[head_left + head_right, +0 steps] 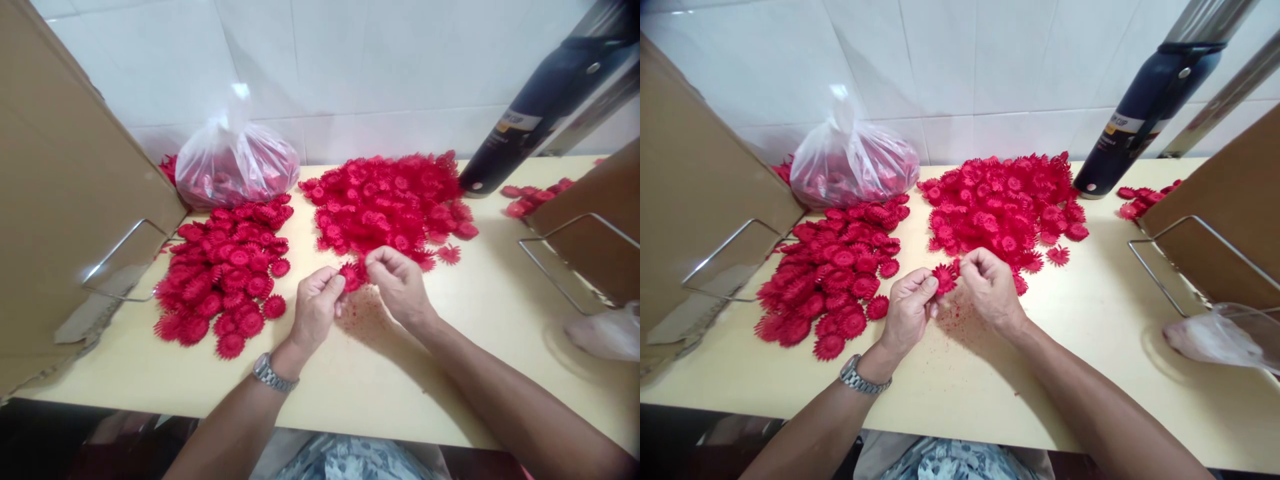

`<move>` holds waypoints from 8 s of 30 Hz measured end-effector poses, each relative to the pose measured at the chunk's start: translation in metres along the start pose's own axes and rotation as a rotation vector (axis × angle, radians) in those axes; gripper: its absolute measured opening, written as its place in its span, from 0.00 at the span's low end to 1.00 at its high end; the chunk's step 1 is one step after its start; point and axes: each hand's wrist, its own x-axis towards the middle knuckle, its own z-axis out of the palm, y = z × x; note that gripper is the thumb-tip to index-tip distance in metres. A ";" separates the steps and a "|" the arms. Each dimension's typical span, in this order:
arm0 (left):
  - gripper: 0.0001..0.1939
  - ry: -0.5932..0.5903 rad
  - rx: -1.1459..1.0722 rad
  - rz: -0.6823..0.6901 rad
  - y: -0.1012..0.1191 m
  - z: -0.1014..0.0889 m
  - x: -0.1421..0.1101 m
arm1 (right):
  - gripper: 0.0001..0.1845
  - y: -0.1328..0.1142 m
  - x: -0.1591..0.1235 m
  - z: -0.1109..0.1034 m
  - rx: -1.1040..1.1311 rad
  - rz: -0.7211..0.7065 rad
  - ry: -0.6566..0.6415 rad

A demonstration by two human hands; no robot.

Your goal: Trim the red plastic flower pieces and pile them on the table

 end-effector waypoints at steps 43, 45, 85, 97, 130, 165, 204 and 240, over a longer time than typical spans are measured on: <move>0.18 0.090 0.006 -0.020 -0.003 0.006 0.002 | 0.12 0.000 -0.011 0.007 -0.404 -0.341 -0.337; 0.20 0.103 0.018 -0.009 -0.004 0.005 0.003 | 0.11 -0.001 -0.012 0.008 -0.410 -0.362 -0.317; 0.13 -0.095 0.241 -0.080 0.006 0.006 -0.005 | 0.08 0.006 0.028 -0.042 -0.817 -0.475 0.361; 0.08 -0.033 -0.016 -0.111 -0.002 0.002 0.004 | 0.08 -0.007 0.010 -0.022 -0.488 -0.481 -0.184; 0.20 0.094 0.132 0.020 -0.004 0.003 0.003 | 0.08 -0.001 -0.008 0.003 -0.324 -0.462 -0.390; 0.04 -0.019 -0.005 -0.084 -0.001 0.002 0.005 | 0.09 0.008 0.037 -0.052 -0.979 -0.564 0.327; 0.09 -0.085 0.233 -0.048 0.003 0.005 0.000 | 0.04 -0.009 -0.004 -0.004 -0.321 -0.142 -0.291; 0.20 0.061 0.121 0.004 -0.004 -0.001 0.003 | 0.12 0.003 0.018 -0.026 -0.747 -0.669 0.113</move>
